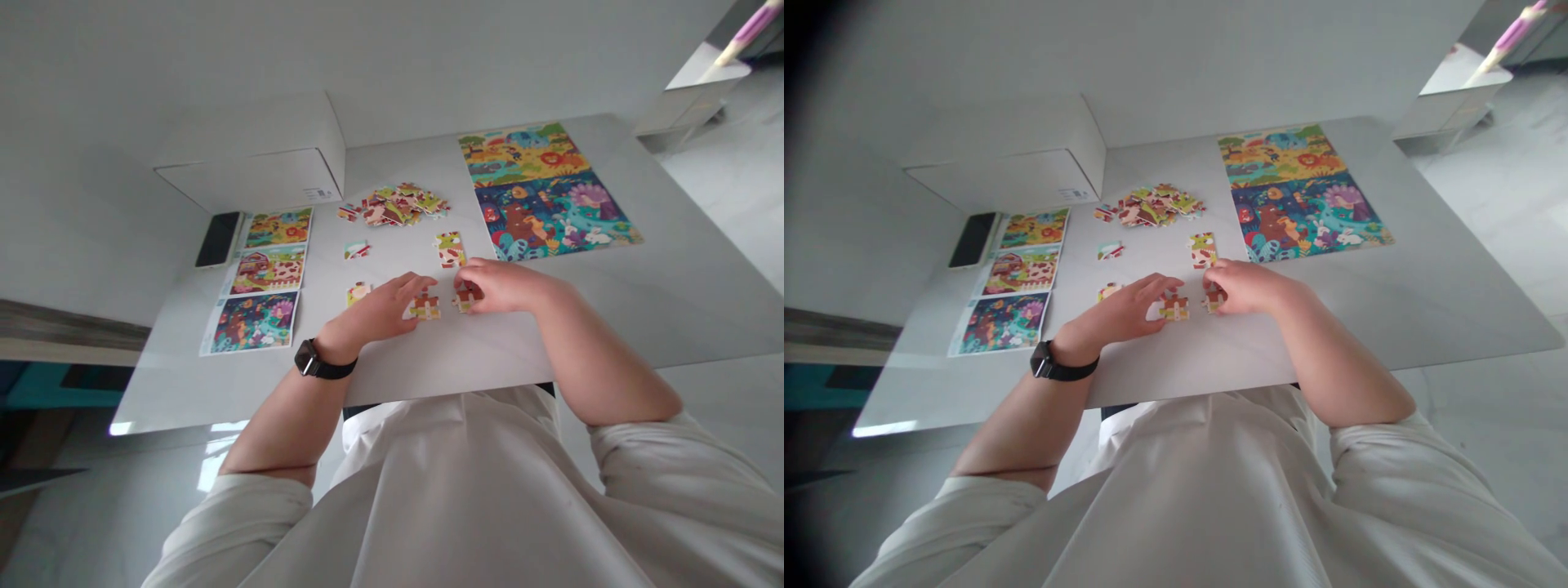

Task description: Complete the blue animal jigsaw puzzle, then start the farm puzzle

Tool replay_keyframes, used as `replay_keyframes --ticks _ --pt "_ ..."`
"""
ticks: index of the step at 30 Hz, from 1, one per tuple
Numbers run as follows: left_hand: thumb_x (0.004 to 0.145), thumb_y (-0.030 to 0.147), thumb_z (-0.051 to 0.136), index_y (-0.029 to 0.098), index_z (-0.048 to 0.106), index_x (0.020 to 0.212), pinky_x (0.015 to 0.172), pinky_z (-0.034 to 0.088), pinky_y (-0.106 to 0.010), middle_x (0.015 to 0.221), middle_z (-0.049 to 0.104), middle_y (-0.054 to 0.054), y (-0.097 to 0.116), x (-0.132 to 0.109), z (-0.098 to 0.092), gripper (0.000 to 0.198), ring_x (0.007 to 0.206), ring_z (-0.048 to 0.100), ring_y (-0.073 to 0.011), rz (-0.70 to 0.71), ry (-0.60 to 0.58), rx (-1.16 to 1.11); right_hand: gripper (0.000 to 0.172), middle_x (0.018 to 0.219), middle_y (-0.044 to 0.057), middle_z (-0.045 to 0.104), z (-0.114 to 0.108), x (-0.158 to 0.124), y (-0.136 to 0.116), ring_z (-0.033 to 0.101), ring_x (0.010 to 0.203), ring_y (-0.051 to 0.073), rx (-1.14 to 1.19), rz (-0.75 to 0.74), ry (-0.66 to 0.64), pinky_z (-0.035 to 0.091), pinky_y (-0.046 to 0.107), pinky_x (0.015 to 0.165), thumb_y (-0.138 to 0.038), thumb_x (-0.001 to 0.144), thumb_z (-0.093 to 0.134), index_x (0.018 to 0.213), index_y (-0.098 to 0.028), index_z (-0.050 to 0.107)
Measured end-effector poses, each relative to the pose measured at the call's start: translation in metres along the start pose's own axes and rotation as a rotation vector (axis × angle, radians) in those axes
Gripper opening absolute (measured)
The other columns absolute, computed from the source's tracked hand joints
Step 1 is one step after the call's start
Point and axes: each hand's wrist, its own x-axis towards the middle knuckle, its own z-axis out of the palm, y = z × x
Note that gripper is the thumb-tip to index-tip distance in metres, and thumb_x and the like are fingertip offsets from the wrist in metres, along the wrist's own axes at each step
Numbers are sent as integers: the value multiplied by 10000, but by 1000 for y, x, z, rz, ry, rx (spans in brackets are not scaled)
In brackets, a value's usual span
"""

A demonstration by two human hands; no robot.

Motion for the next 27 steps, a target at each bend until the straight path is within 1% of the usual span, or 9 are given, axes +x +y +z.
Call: replay_keyframes --ticks 5,7,9,13,17,23,27 --pt "855 71 710 260 440 1599 1111 534 -395 1409 629 -112 2 -3 -7 814 1292 659 -273 -40 -57 18 338 1155 74 678 3 0 4 676 940 237 14 -15 7 498 319 819 -277 768 891 1062 -233 730" --pt "853 71 706 266 436 1605 1121 526 -394 1430 625 -111 2 -4 -7 823 1313 651 -276 -40 -68 22 337 1165 75 677 2 -1 7 678 948 238 33 -14 7 507 320 828 -291 776 884 1074 -239 733" --pt "856 83 709 260 445 1602 1144 512 -409 1445 623 -119 1 -4 -6 811 1342 636 -289 -30 -64 35 322 1200 84 679 0 -2 10 684 978 244 50 -10 11 515 325 854 -292 815 850 1113 -243 738" --pt "900 217 749 233 491 1571 1190 477 -470 1474 615 -149 -2 -3 -3 719 1377 605 -333 -10 -30 85 267 1231 96 693 -5 -4 14 689 1029 249 51 6 5 510 334 915 -269 887 776 1150 -239 745" --pt "923 330 764 201 562 1510 1164 484 -483 1411 642 -160 -2 0 0 634 1313 630 -341 -39 -49 123 248 1209 89 700 -6 -4 13 690 1020 241 36 25 -38 506 321 898 -253 885 784 1130 -240 746" --pt "940 348 734 203 674 1377 1100 505 -463 1297 667 -145 -2 4 -3 464 1191 656 -318 -72 -91 133 250 1187 92 708 -6 -2 7 697 996 239 37 42 -44 504 315 872 -197 862 789 1107 -231 754" --pt "946 341 724 223 711 1321 1081 509 -448 1269 668 -126 -3 4 -4 394 1152 657 -299 -73 -79 103 256 1187 93 712 -7 -2 6 695 992 235 37 44 -48 503 312 871 -202 853 800 1105 -223 758"
